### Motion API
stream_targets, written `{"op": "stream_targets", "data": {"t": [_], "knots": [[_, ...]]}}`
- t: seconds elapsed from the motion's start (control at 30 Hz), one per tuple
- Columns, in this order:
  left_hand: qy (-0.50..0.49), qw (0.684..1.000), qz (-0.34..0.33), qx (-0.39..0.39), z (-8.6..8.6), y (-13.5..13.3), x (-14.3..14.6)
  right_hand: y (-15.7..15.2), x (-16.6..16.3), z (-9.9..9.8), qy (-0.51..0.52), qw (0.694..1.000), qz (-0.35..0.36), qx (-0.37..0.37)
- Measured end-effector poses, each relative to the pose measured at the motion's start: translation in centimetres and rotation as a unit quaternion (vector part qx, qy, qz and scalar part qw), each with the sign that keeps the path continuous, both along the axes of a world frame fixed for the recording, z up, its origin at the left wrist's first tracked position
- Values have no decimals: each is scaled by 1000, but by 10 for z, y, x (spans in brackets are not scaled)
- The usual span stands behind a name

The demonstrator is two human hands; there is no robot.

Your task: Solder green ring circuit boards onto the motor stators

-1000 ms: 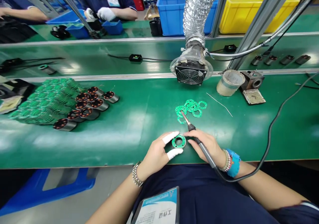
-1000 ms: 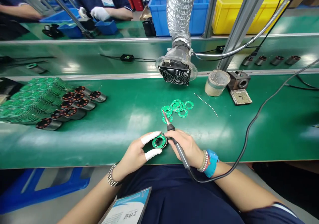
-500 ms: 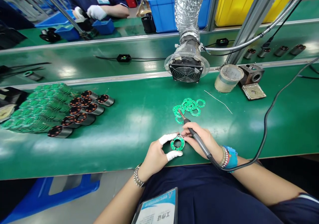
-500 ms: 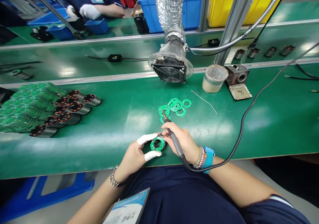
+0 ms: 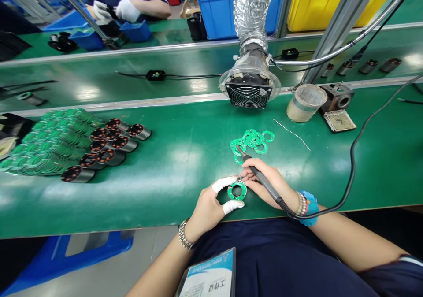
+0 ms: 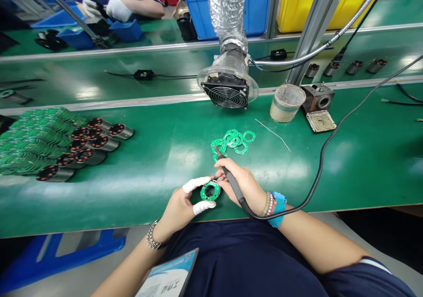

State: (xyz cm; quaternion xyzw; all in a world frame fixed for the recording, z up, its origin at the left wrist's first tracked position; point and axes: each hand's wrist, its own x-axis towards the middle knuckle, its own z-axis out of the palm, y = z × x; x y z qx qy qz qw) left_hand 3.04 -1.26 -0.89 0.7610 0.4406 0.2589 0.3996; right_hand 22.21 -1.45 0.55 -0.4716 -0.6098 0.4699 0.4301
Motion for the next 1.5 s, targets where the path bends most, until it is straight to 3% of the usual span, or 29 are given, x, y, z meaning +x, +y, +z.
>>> {"op": "stream_targets", "data": {"t": [0.4, 0.7, 1.1, 1.33, 1.4, 1.5], "knots": [[-5, 1000, 5, -25, -1, 2, 1, 1, -5, -4, -56, 998, -3, 36], [-7, 999, 18, -35, 2, 2, 4, -13, 6, 3, -120, 980, 0, 156], [-7, 1000, 20, -9, 2, 1, 5, -15, 4, 3, -151, 979, 37, 134], [22, 997, 72, 26, 5, -13, 15, -20, 2, 8, -184, 969, 33, 164], [19, 999, 39, 17, 9, -14, 9, -21, 1, 6, -193, 965, 41, 172], [11, 998, -68, -5, 12, -10, -12, -20, 1, 4, -201, 964, 50, 166]]}}
